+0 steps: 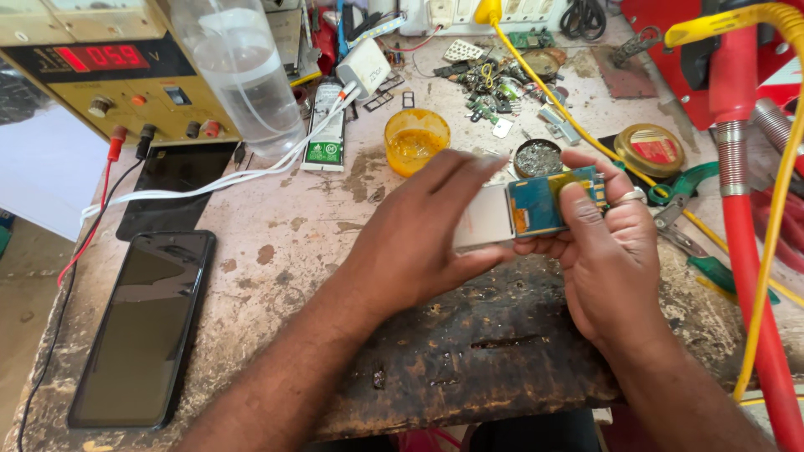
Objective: The person uses a soldering iron to apply solder to several points on a small blue circuit board. After soldering, they connect a red power bank to the board and observe the screen lighting up with a brand logo.
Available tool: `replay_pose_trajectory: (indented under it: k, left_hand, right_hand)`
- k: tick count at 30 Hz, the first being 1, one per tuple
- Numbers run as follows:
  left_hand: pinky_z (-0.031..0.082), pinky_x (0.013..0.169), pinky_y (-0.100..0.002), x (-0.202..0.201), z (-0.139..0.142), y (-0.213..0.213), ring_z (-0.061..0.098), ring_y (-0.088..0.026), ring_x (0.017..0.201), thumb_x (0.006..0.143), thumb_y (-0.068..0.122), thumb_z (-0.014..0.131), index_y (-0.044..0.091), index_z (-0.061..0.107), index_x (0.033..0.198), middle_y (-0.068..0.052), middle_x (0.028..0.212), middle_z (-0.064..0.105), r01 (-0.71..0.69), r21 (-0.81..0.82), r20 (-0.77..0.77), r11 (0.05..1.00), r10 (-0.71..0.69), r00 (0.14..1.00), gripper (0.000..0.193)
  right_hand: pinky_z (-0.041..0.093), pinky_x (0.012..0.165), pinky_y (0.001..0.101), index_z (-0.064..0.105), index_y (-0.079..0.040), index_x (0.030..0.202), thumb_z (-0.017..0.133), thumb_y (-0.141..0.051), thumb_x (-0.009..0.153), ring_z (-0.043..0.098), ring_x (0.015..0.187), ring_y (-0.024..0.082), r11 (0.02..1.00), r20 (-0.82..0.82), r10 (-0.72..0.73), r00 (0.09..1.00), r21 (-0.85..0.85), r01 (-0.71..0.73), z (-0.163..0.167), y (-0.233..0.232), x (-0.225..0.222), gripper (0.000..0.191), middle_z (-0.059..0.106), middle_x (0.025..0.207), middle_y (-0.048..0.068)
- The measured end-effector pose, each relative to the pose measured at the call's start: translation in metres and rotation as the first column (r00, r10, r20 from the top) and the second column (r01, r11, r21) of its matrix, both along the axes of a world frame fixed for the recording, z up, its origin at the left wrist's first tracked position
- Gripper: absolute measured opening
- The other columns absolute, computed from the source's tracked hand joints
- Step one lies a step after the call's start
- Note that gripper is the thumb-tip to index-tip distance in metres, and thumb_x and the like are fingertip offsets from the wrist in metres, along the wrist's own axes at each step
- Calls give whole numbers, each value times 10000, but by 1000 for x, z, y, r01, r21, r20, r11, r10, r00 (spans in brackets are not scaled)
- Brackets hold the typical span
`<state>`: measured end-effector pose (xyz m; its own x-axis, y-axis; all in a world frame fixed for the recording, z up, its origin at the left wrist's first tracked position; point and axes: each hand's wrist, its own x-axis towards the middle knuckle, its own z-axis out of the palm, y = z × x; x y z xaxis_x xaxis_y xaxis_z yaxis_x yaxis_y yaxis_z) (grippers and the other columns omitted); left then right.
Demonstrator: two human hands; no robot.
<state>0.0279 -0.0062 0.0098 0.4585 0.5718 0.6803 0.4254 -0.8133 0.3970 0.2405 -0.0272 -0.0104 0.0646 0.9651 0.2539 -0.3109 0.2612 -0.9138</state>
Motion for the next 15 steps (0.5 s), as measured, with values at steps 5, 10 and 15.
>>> replay_pose_trajectory:
  k: [5,10,15]
  left_hand:
    - [595,832,-400,-1,4,8,695,-258,1010,705,282,949,95,445,1472,-142,1225,626,-72,-237,-2,969,74,997,936]
    - [630,755,-322,-7,2,6,721,-187,927,784,227,928,133,485,1481,-92,1193,678,-21,-212,118,977,47,992,831]
    - [641,727,-288,-10,4,7,745,-193,957,786,295,919,116,484,1483,-137,1288,691,-40,-136,97,990,53,994,840]
  right_hand:
    - [611,834,424,443,-32,1459,385,-446,1113,699,929,225,999,-15,-29,999,-36,29,1,0,11,542,674,1150,145]
    - [600,862,448,476,-28,1437,345,-447,1125,701,940,252,997,-91,0,996,-78,-7,0,-1,13,538,677,1153,162]
    - [598,842,449,522,-24,1396,369,-383,1142,702,909,261,992,-169,29,985,-114,-49,0,2,14,465,697,1128,175]
